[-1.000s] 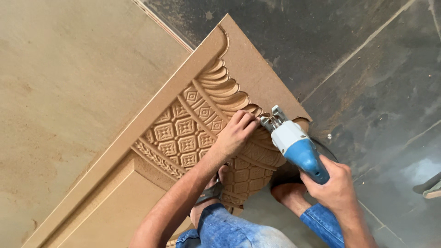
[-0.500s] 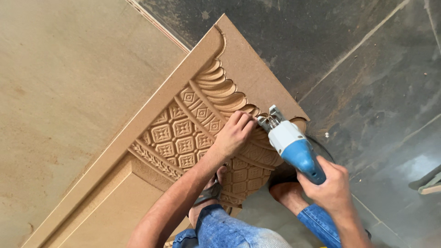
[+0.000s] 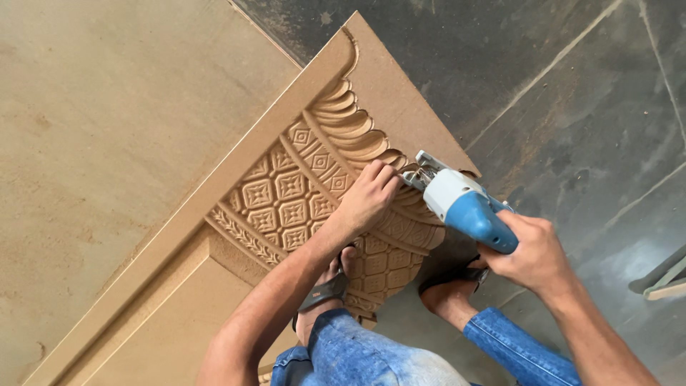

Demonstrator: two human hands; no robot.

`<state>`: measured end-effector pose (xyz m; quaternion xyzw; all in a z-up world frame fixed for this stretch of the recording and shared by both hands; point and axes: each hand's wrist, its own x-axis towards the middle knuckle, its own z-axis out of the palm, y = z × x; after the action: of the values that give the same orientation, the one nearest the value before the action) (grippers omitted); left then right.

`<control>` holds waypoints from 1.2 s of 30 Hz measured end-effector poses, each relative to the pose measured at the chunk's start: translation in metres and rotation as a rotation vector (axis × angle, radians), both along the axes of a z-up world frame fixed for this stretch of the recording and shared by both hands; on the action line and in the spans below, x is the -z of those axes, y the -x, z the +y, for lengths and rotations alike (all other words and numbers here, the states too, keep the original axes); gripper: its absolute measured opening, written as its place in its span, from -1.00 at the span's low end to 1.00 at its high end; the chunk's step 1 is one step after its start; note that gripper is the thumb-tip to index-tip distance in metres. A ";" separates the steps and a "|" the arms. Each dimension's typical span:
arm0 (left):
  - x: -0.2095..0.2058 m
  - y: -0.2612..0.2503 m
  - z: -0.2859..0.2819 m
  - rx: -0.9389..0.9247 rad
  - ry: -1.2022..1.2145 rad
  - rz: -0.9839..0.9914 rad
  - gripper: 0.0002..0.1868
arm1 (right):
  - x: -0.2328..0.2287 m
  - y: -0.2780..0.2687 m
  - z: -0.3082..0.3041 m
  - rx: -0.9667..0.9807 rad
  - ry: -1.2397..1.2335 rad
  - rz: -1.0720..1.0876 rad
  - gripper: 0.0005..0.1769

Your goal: The person uses a handheld electric carving tool to shape the scalloped edge of a large, pre-carved wooden panel. They guide the tool along the decorative border while sitting on the floor.

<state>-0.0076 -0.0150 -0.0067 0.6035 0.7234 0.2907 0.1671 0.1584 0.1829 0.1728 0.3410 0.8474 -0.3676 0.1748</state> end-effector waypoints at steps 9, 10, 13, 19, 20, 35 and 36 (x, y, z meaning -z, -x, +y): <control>0.001 0.001 -0.004 0.006 -0.023 -0.030 -0.74 | -0.001 0.009 0.013 -0.174 -0.030 0.032 -0.74; 0.001 0.000 -0.005 0.003 -0.039 -0.043 -0.75 | 0.000 0.008 0.016 -0.195 -0.034 0.024 -0.73; 0.002 0.001 -0.004 0.005 -0.065 -0.047 -0.77 | 0.004 0.009 0.025 -0.258 -0.048 0.014 -0.73; 0.001 0.000 -0.004 0.024 -0.051 -0.067 -0.82 | 0.003 0.012 0.033 -0.306 -0.043 -0.002 -0.72; 0.001 0.001 -0.004 0.029 -0.045 -0.076 -0.83 | 0.004 0.013 0.033 -0.305 -0.040 0.001 -0.72; 0.004 -0.004 -0.006 0.018 -0.042 -0.034 -0.82 | -0.001 0.018 0.031 -0.298 -0.019 -0.060 -0.76; 0.003 -0.004 -0.006 0.027 -0.030 -0.030 -0.82 | -0.002 0.018 0.031 -0.283 -0.007 -0.093 -0.77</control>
<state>-0.0040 -0.0207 -0.0097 0.6111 0.7082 0.3084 0.1729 0.1400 0.2134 0.1746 0.2353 0.8792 -0.3203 0.2627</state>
